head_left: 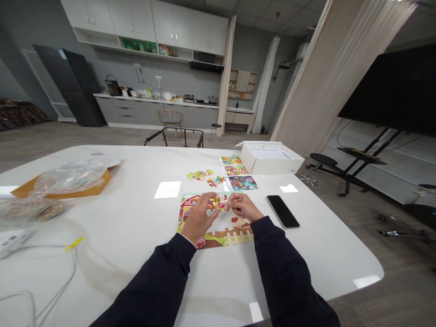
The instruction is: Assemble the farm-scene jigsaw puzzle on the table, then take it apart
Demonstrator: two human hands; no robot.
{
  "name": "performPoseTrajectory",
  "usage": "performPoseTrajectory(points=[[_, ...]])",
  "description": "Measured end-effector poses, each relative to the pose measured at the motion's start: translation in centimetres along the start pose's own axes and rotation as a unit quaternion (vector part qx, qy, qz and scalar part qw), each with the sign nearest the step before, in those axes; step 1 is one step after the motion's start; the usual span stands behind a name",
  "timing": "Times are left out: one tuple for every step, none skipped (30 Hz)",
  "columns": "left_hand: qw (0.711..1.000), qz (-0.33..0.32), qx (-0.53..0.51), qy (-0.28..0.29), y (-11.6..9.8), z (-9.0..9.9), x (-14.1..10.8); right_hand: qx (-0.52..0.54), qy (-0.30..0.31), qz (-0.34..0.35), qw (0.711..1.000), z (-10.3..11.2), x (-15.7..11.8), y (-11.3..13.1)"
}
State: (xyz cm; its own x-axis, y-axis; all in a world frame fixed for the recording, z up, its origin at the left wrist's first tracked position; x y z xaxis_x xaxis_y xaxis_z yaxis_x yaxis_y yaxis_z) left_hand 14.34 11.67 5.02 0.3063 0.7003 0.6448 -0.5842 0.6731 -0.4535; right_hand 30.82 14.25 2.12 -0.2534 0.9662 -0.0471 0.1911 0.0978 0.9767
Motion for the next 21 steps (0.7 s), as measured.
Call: performPoseTrajectory(points=[[1.000, -0.001, 0.000, -0.002, 0.0, 0.1, 0.0, -0.005, 0.005, 0.001, 1.000, 0.0, -0.1, 0.0], [1.000, -0.002, 0.001, -0.003, -0.1, 0.1, 0.0, -0.011, 0.008, 0.003, 1.000, 0.0, -0.1, 0.0], [1.000, -0.004, 0.001, -0.002, -0.1, 0.1, 0.0, -0.019, 0.010, 0.004, 1.000, 0.1, -0.1, 0.0], [1.000, -0.007, 0.000, 0.000, 0.0, 0.0, 0.0, -0.029, 0.009, 0.004, 1.000, 0.3, -0.2, 0.0], [1.000, -0.010, -0.002, 0.003, 0.0, -0.1, 0.0, -0.046, 0.005, 0.002, 0.999, 0.6, -0.2, -0.1], [1.000, -0.014, -0.003, 0.005, 0.2, -0.2, -0.1, -0.072, -0.007, 0.000, 0.997, 1.2, -0.3, -0.2], [1.000, -0.017, -0.005, 0.010, 0.3, -0.4, -0.1, -0.107, -0.026, 0.000, 0.994, 1.8, -0.4, -0.2], [1.000, -0.020, -0.005, 0.016, 0.5, -0.7, -0.2, -0.149, -0.050, 0.004, 0.988, 2.7, -0.5, -0.2], [0.999, -0.023, -0.004, 0.028, 0.7, -1.1, -0.2, -0.194, -0.076, 0.011, 0.978, 3.5, -0.6, -0.1], [0.998, -0.030, -0.002, 0.048, 0.8, -1.7, -0.4, -0.237, -0.100, 0.020, 0.966, 4.3, -0.8, 0.0], [0.997, -0.039, -0.001, 0.074, 0.9, -2.3, -0.6, -0.275, -0.118, 0.029, 0.954, 4.9, -0.9, 0.0], [0.994, -0.050, 0.001, 0.102, 0.8, -3.0, -0.8, -0.305, -0.128, 0.035, 0.943, 5.3, -1.0, -0.1], [0.990, -0.060, 0.002, 0.128, 0.8, -3.6, -1.1, -0.330, -0.129, 0.038, 0.935, 5.5, -1.0, -0.3], [0.987, -0.068, 0.002, 0.148, 0.8, -4.1, -1.3, -0.351, -0.124, 0.039, 0.927, 5.6, -1.0, -0.5], [0.984, -0.072, 0.003, 0.161, 0.7, -4.4, -1.5, -0.369, -0.117, 0.042, 0.921, 5.4, -0.9, -0.7], [0.983, -0.073, 0.004, 0.166, 0.8, -4.5, -1.6, -0.386, -0.110, 0.047, 0.915, 5.3, -0.8, -0.9], [0.984, -0.072, 0.006, 0.166, 0.9, -4.5, -1.7, -0.401, -0.105, 0.054, 0.908, 5.0, -0.7, -1.0], [0.984, -0.070, 0.008, 0.165, 0.9, -4.5, -1.7, -0.415, -0.102, 0.061, 0.902, 4.8, -0.6, -1.1], [0.984, -0.069, 0.010, 0.164, 1.0, -4.5, -1.8, -0.426, -0.102, 0.067, 0.897, 4.7, -0.6, -1.2], [0.984, -0.069, 0.013, 0.164, 1.1, -4.5, -1.8, -0.433, -0.103, 0.069, 0.893, 4.7, -0.5, -1.2], [0.984, -0.069, 0.015, 0.166, 1.1, -4.5, -1.8, -0.438, -0.103, 0.070, 0.890, 4.6, -0.5, -1.2]])
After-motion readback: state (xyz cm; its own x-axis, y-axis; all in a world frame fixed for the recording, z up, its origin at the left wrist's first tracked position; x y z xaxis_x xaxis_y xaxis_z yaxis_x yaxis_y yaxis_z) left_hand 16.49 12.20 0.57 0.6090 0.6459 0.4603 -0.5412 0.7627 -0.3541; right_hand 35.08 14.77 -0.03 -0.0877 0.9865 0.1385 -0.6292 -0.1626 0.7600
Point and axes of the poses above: each hand's wrist, its own x-axis towards the middle knuckle, its own z-axis out of the back of the hand, y = z × x, the point moved 8 cm from there along x, towards the middle knuckle, and after that the axes turned 8 degrees about x, right-handed, at the moved point
